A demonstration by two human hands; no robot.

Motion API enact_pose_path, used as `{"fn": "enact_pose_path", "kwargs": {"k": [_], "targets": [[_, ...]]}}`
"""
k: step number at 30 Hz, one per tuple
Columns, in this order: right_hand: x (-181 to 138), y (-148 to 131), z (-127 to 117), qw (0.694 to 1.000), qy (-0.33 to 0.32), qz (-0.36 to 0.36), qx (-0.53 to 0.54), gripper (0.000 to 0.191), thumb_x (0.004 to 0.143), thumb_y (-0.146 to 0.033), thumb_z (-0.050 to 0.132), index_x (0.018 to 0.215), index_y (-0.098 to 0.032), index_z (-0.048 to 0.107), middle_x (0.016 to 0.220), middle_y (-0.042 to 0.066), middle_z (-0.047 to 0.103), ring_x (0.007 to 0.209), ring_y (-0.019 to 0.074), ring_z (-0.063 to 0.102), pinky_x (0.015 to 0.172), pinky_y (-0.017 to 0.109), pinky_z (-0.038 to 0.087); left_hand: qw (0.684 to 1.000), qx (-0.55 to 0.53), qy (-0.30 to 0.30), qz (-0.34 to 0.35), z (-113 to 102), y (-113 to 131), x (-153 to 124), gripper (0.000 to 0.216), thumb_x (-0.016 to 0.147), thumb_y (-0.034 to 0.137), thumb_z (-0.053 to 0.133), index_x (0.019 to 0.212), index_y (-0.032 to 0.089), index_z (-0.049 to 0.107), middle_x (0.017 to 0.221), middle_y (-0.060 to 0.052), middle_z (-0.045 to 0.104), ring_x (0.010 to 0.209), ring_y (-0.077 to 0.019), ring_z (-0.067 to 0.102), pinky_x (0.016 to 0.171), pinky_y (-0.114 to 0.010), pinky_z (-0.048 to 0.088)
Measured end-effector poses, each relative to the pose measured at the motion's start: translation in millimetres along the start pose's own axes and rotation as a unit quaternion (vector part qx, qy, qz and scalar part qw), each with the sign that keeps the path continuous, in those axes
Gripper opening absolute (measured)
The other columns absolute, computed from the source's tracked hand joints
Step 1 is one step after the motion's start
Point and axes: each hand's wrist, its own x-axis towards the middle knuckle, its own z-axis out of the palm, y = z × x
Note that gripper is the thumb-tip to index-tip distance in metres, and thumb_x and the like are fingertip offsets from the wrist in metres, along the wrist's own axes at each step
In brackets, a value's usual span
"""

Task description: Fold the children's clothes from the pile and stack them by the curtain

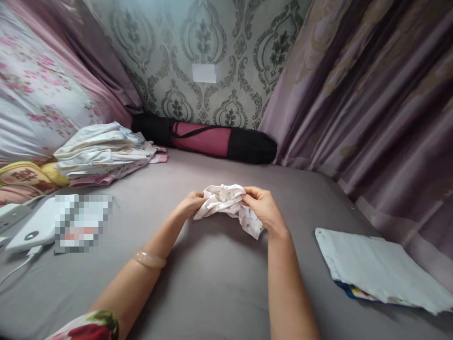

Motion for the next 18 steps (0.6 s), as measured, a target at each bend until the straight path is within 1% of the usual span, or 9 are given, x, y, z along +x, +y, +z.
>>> {"fn": "enact_pose_path", "kwargs": {"k": [2, 4, 7, 10, 12, 14, 15, 16, 18], "targets": [[1.2, -1.0, -9.9, 0.999, 0.034, 0.001, 0.039, 0.038, 0.054, -0.040, 0.081, 0.083, -0.016, 0.071, 0.079, 0.003, 0.072, 0.074, 0.0166, 0.066, 0.073, 0.031, 0.055, 0.999, -0.033, 0.011, 0.020, -6.5, 5.3, -0.4, 0.020, 0.059, 0.030, 0.071, 0.068, 0.014, 0.064, 0.051, 0.002, 0.056, 0.046, -0.0094, 0.050, 0.045, -0.019, 0.035], [1.7, -3.2, -20.9, 0.995, 0.080, -0.015, 0.060, 0.038, 0.053, -0.039, 0.081, 0.082, -0.017, 0.069, 0.076, 0.002, 0.071, 0.072, 0.0158, 0.066, 0.072, 0.030, 0.055, 0.994, -0.088, 0.026, 0.052, -16.1, 12.7, -1.1, 0.022, 0.058, 0.031, 0.071, 0.069, 0.015, 0.061, 0.056, 0.002, 0.057, 0.050, -0.0097, 0.052, 0.048, -0.019, 0.038], [-1.4, -10.6, -36.0, 0.985, 0.153, -0.052, 0.057, 0.036, 0.054, -0.038, 0.078, 0.083, -0.019, 0.066, 0.070, 0.001, 0.069, 0.066, 0.0158, 0.066, 0.064, 0.029, 0.054, 0.975, -0.179, 0.063, 0.116, -32.2, 28.2, -6.3, 0.021, 0.057, 0.030, 0.068, 0.069, 0.016, 0.058, 0.054, 0.004, 0.054, 0.050, -0.0096, 0.051, 0.049, -0.019, 0.038], [-10.0, -22.6, -46.0, 0.975, 0.198, -0.080, 0.059, 0.031, 0.057, -0.033, 0.074, 0.083, -0.021, 0.065, 0.069, 0.000, 0.068, 0.066, 0.0168, 0.066, 0.061, 0.028, 0.052, 0.956, -0.208, 0.084, 0.186, -47.0, 48.7, -21.2, 0.016, 0.061, 0.028, 0.064, 0.073, 0.017, 0.060, 0.056, 0.005, 0.054, 0.049, -0.0090, 0.050, 0.047, -0.018, 0.036], [-17.5, -31.0, -50.3, 0.972, 0.210, -0.085, 0.070, 0.027, 0.057, -0.029, 0.072, 0.082, -0.021, 0.065, 0.069, 0.000, 0.068, 0.068, 0.0175, 0.066, 0.061, 0.028, 0.051, 0.943, -0.204, 0.091, 0.247, -55.7, 63.2, -36.5, 0.015, 0.064, 0.027, 0.064, 0.076, 0.017, 0.062, 0.060, 0.004, 0.057, 0.051, -0.0085, 0.050, 0.046, -0.018, 0.036], [-24.9, -37.1, -54.6, 0.971, 0.211, -0.078, 0.077, 0.024, 0.057, -0.027, 0.070, 0.080, -0.022, 0.066, 0.068, 0.001, 0.067, 0.068, 0.0183, 0.066, 0.059, 0.027, 0.050, 0.928, -0.193, 0.104, 0.300, -64.4, 75.4, -53.4, 0.017, 0.068, 0.028, 0.067, 0.080, 0.017, 0.064, 0.065, 0.003, 0.060, 0.056, -0.0093, 0.053, 0.050, -0.018, 0.039], [-28.1, -38.7, -57.2, 0.973, 0.207, -0.073, 0.075, 0.022, 0.058, -0.027, 0.070, 0.079, -0.023, 0.066, 0.068, 0.001, 0.068, 0.067, 0.0186, 0.066, 0.057, 0.027, 0.049, 0.925, -0.182, 0.107, 0.316, -69.1, 79.8, -61.1, 0.019, 0.069, 0.031, 0.068, 0.082, 0.017, 0.065, 0.068, 0.002, 0.062, 0.059, -0.0102, 0.055, 0.053, -0.019, 0.041], [-30.8, -39.1, -60.1, 0.976, 0.197, -0.065, 0.068, 0.021, 0.059, -0.028, 0.070, 0.079, -0.023, 0.066, 0.068, 0.002, 0.068, 0.066, 0.0184, 0.065, 0.056, 0.027, 0.048, 0.925, -0.168, 0.110, 0.322, -74.1, 82.6, -67.6, 0.022, 0.070, 0.034, 0.070, 0.085, 0.017, 0.066, 0.069, 0.001, 0.063, 0.060, -0.0110, 0.056, 0.054, -0.020, 0.042], [-34.1, -36.1, -66.6, 0.987, 0.156, -0.039, 0.028, 0.024, 0.061, -0.032, 0.071, 0.082, -0.023, 0.067, 0.069, 0.002, 0.068, 0.063, 0.0173, 0.064, 0.053, 0.025, 0.046, 0.940, -0.123, 0.102, 0.302, -85.1, 82.1, -75.0, 0.029, 0.070, 0.041, 0.072, 0.087, 0.018, 0.068, 0.070, 0.000, 0.064, 0.059, -0.0121, 0.055, 0.052, -0.021, 0.042]]}}
